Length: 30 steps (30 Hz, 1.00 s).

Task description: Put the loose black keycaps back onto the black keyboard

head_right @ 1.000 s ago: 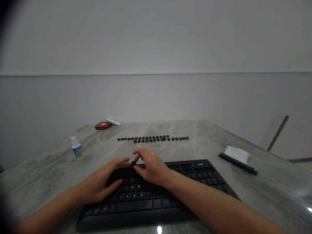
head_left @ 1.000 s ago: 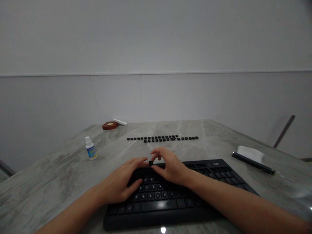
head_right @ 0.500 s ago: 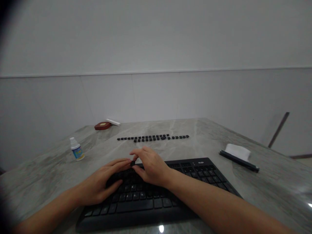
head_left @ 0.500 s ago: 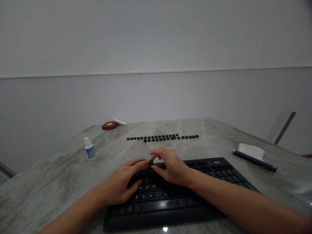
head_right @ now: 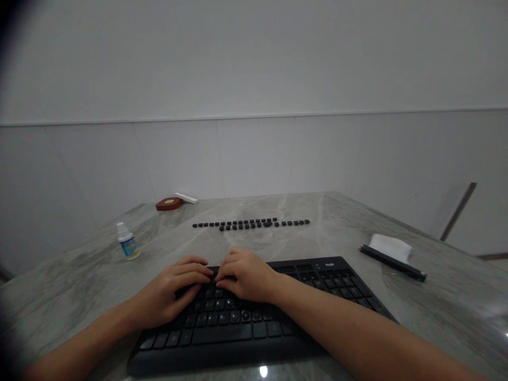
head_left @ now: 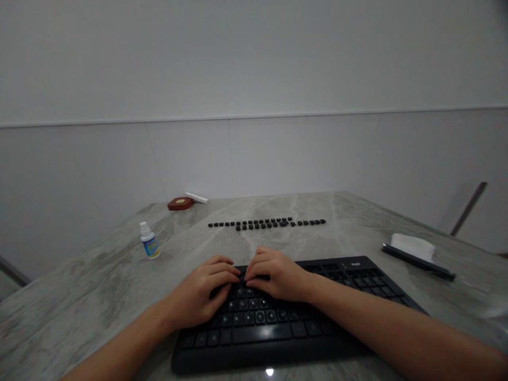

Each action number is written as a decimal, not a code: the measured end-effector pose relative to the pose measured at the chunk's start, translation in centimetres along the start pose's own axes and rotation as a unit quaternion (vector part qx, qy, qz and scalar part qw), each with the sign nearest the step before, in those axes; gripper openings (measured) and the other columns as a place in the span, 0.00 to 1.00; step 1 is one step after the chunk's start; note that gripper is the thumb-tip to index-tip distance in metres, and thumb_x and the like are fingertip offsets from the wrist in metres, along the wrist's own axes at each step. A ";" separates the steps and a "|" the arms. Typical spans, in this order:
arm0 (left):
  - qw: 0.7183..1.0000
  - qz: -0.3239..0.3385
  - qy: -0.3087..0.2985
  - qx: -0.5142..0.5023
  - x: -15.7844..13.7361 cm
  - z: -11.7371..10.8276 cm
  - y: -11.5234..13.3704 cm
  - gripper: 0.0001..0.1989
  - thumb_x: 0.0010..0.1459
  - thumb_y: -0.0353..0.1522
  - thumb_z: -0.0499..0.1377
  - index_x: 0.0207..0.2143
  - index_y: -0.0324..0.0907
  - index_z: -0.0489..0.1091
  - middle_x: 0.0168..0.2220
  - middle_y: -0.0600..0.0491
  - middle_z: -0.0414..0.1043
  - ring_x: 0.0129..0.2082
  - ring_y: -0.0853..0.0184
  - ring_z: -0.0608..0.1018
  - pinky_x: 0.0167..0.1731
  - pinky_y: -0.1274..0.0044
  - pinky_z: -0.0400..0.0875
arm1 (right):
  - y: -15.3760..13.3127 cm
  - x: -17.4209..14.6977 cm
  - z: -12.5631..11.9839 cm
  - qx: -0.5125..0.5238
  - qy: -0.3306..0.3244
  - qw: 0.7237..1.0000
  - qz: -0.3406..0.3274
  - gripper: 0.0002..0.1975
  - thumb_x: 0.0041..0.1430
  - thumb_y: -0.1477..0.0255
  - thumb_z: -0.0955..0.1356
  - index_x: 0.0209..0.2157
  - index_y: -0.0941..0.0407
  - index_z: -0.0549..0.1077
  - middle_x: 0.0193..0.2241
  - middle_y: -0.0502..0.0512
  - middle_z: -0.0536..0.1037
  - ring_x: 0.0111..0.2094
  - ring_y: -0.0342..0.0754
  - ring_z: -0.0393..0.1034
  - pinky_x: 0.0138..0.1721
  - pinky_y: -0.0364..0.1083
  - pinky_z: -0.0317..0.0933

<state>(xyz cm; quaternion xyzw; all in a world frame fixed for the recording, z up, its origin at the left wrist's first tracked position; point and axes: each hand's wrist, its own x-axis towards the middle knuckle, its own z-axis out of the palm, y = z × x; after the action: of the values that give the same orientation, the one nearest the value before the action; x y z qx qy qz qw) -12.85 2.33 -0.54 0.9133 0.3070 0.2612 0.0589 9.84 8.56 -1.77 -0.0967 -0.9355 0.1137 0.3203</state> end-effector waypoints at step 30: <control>0.999 0.014 -0.026 -0.037 0.3 -0.5 0.7 0.19 0.61 0.21 0.50 0.50 0.43 0.70 0.46 0.48 0.73 0.49 0.61 0.71 0.49 0.64 0.70 | -1.3 0.3 -0.9 -0.010 -0.011 1.000 -0.023 0.10 0.52 0.82 0.65 0.34 0.58 0.77 0.34 0.57 0.78 0.35 0.48 0.68 0.39 0.47 0.66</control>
<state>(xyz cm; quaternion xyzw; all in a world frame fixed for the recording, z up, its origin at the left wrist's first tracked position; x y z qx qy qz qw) -12.49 1.94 0.18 0.9211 0.2827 0.2496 0.0965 10.02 7.51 -0.56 -0.0772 -0.9419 0.0985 0.3118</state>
